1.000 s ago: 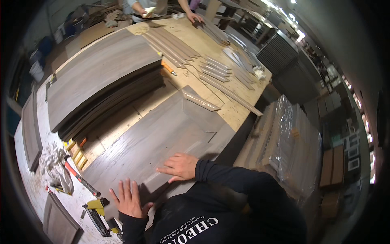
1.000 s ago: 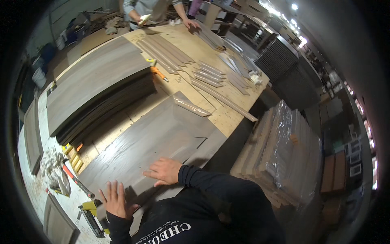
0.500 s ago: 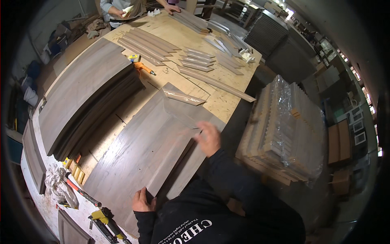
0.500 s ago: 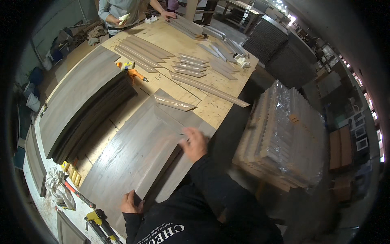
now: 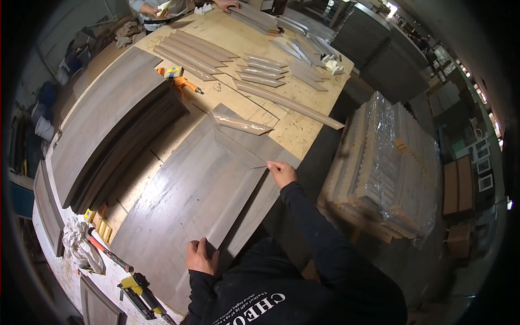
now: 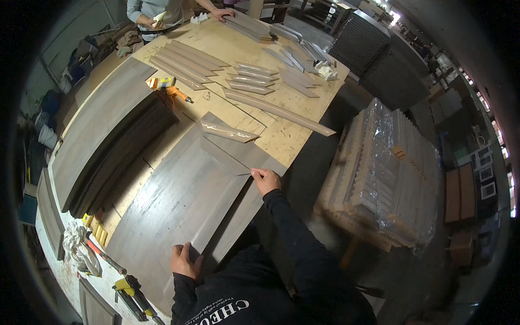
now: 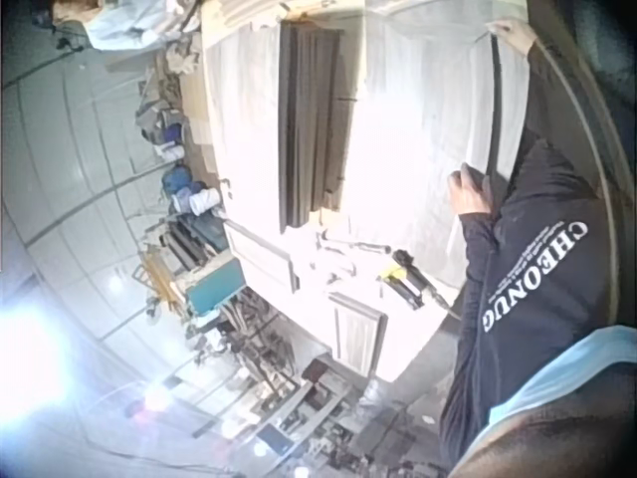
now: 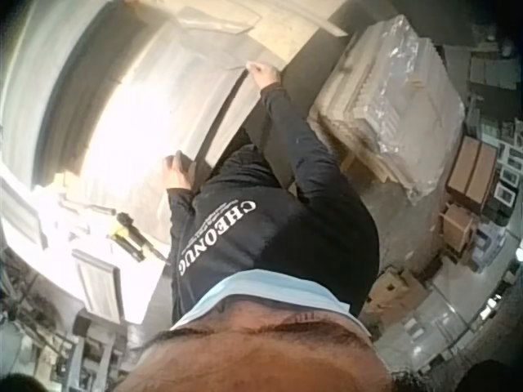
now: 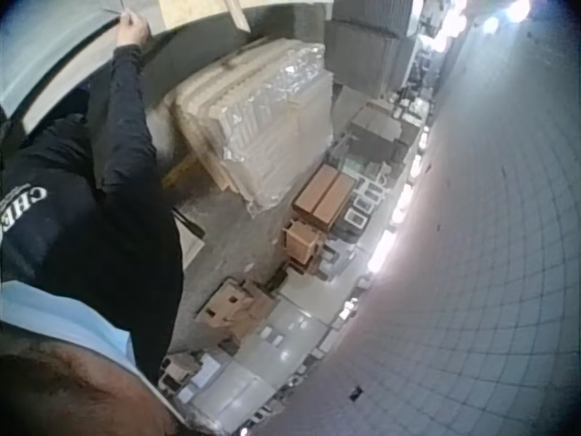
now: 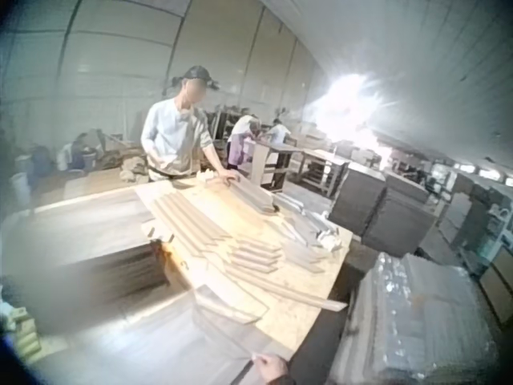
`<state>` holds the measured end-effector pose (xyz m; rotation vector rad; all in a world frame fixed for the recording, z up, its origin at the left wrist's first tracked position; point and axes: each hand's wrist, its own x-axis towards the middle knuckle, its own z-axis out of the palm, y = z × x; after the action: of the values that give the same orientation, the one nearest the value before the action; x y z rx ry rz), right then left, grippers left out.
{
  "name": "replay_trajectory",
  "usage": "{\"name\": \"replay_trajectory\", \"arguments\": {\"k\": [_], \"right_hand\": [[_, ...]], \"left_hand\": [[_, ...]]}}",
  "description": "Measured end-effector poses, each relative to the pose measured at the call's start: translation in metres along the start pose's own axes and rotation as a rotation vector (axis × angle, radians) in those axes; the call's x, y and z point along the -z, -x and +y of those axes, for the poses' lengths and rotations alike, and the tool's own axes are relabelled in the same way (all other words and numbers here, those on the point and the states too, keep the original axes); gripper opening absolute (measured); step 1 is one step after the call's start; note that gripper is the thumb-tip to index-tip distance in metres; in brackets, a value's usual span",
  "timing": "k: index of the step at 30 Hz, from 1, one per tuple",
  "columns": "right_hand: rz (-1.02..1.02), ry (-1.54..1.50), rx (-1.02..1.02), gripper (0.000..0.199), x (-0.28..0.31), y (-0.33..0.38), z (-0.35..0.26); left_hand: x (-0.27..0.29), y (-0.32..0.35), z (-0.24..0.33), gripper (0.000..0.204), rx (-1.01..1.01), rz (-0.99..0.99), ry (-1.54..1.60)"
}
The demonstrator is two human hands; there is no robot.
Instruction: Assemble decorative wooden panels by aligning frame pieces and using a pneumatic nail gun.
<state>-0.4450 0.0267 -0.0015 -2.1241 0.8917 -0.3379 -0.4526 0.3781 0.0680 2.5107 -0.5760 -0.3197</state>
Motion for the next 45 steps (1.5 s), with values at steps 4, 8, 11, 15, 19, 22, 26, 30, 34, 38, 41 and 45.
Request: {"name": "replay_trajectory", "arguments": {"k": [4,8,11,15,19,22,26,30,34,38,41,45], "right_hand": [[0.024,-0.011,-0.01,0.028,-0.003,0.002,-0.001],[0.047,-0.033,-0.027,0.028,-0.006,0.004,-0.001],[0.041,-0.037,-0.059,0.027,-0.004,0.003,-0.004],[0.019,-0.054,-0.111,0.027,-0.002,0.001,-0.008],[0.013,-0.099,-0.163,0.027,-0.001,0.0,-0.01],[0.0,-0.083,-0.181,0.027,-0.001,-0.002,-0.013],[-0.037,-0.032,-0.203,0.027,0.001,-0.006,-0.014],[-0.037,-0.051,-0.173,0.027,0.007,-0.006,-0.021],[-0.132,-0.029,-0.137,0.027,0.015,-0.008,-0.007],[-0.11,0.094,-0.104,0.034,0.07,-0.078,-0.007],[0.172,0.428,0.205,0.051,0.099,-0.161,0.018],[-0.246,0.77,0.072,0.071,0.108,-0.226,0.029]], "left_hand": [[-0.006,-0.002,0.002,0.052,0.016,0.018,-0.01],[-0.011,-0.005,0.0,0.052,0.002,0.029,-0.041],[-0.016,-0.008,-0.001,0.052,0.016,0.032,-0.098],[-0.022,-0.007,-0.003,0.054,0.033,0.023,-0.156],[-0.032,-0.005,-0.007,0.057,-0.015,0.138,-0.198],[-0.033,-0.006,-0.01,0.056,-0.005,0.147,-0.194],[-0.032,-0.009,-0.006,0.055,0.036,0.099,-0.211],[-0.039,-0.009,-0.01,0.057,0.02,0.158,-0.224],[-0.04,-0.006,-0.012,0.065,0.035,0.143,-0.237],[-0.037,0.01,-0.002,0.077,0.046,0.265,-0.261],[-0.028,0.02,0.013,0.067,0.176,0.342,-0.2],[-0.029,0.007,0.043,0.045,0.236,0.492,-0.021]]}}
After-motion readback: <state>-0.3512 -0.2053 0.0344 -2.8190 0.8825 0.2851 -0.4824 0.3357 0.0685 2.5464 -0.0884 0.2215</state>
